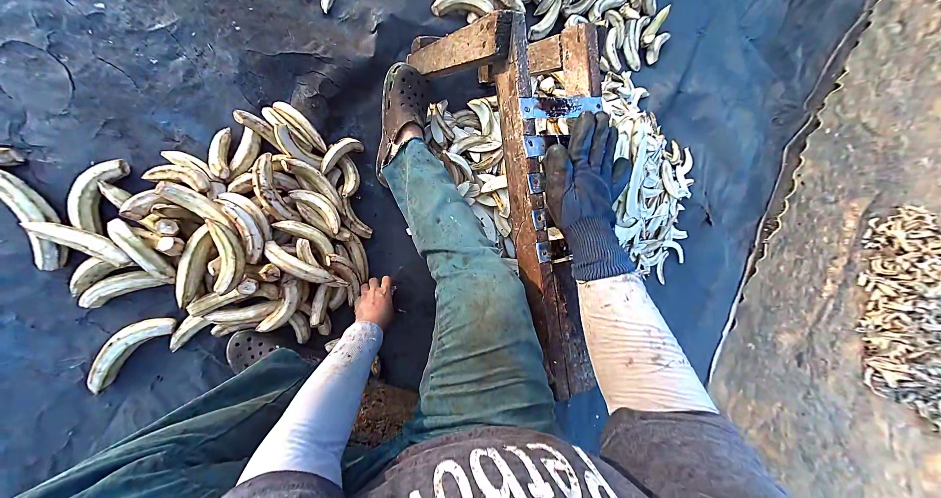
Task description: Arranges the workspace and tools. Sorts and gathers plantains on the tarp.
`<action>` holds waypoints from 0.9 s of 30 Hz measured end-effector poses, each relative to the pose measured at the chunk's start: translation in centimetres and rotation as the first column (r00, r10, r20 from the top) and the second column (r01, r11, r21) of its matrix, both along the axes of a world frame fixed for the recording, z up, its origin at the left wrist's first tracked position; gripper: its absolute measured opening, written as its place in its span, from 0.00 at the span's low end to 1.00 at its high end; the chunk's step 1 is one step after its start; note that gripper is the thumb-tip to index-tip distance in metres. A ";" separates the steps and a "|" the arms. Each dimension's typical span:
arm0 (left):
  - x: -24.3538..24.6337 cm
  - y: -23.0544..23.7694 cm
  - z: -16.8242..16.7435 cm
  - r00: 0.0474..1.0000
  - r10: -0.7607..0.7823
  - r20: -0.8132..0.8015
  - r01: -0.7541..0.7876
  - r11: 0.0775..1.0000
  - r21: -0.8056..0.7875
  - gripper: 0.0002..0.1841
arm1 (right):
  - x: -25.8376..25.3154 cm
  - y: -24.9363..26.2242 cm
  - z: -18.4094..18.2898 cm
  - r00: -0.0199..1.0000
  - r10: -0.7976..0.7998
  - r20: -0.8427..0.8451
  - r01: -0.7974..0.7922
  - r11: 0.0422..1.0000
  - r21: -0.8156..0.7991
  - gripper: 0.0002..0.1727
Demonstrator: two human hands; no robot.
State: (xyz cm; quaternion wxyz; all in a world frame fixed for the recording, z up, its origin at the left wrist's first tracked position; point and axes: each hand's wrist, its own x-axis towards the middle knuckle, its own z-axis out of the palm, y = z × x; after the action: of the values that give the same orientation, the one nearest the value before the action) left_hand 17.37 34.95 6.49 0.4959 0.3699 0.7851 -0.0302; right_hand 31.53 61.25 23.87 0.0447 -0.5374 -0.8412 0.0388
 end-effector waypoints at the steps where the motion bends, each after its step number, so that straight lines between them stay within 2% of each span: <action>1: -0.1 0.2 0.2 1.000 0.013 0.007 -0.013 1.000 -0.007 0.28 | -1.3 0.9 0.1 1.000 -0.007 -0.003 0.007 1.000 0.009 0.40; 4: -1.3 1.2 1.2 0.997 0.070 0.034 -0.071 0.997 0.018 0.28 | -4.7 3.6 0.5 1.000 -0.009 0.001 0.009 1.000 0.001 0.40; 7: -3.3 2.8 2.7 0.976 0.214 0.027 -0.216 0.964 0.155 0.25 | -7.2 6.0 0.7 1.000 -0.026 -0.003 0.025 0.998 -0.051 0.39; 11: -6.9 5.0 6.5 0.905 0.424 0.043 -0.406 0.826 0.391 0.25 | -10.1 9.6 1.1 0.999 0.006 -0.041 -0.007 0.999 -0.034 0.39; 13: -8.8 5.8 8.6 0.852 0.518 0.076 -0.482 0.718 0.502 0.28 | -11.4 9.3 2.2 0.988 0.050 -0.144 -0.056 0.998 -0.038 0.39; 15: -10.4 6.6 11.0 0.785 0.597 0.164 -0.564 0.580 0.588 0.30 | -12.7 6.6 4.3 0.934 0.203 -0.294 -0.231 0.971 -0.066 0.40; 16: -11.0 6.9 12.2 0.746 0.624 0.232 -0.613 0.508 0.605 0.31 | -12.9 4.6 5.1 0.888 0.314 -0.335 -0.364 0.927 -0.095 0.40; 18: -11.6 7.9 14.6 0.660 0.629 0.411 -0.710 0.345 0.614 0.29 | -12.7 0.1 6.4 0.787 0.556 -0.267 -0.606 0.777 -0.167 0.40; 20: -11.3 8.9 17.6 0.557 0.561 0.612 -0.817 0.239 0.524 0.22 | -12.0 -4.5 6.6 0.703 0.705 -0.096 -0.709 0.684 -0.175 0.48; 21: -10.9 9.1 19.5 0.510 0.508 0.695 -0.859 0.248 0.449 0.17 | -11.4 -6.1 6.4 0.682 0.731 -0.034 -0.727 0.672 -0.139 0.50; 23: -10.5 8.8 22.2 0.492 0.390 0.778 -0.857 0.371 0.357 0.12 | -9.5 -7.8 6.0 0.684 0.728 -0.052 -0.729 0.685 -0.006 0.44; 25: -11.4 7.8 23.0 0.622 0.258 0.739 -0.721 0.558 0.412 0.17 | -6.1 -8.1 6.5 0.741 0.651 -0.163 -0.655 0.755 0.039 0.40; 26: -12.3 7.0 22.6 0.748 0.188 0.636 -0.585 0.640 0.499 0.17 | -3.6 -8.2 6.9 0.781 0.592 -0.198 -0.602 0.799 0.017 0.39; 27: -13.4 6.0 21.5 0.881 0.103 0.461 -0.396 0.693 0.602 0.17 | -1.0 -8.2 6.9 0.822 0.525 -0.220 -0.535 0.845 0.017 0.39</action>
State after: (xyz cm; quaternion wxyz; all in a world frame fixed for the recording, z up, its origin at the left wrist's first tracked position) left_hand 3.97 40.99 28.02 0.4713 0.4106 0.6683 0.4032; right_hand 30.53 53.02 30.75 0.1111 -0.2761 -0.9462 0.1269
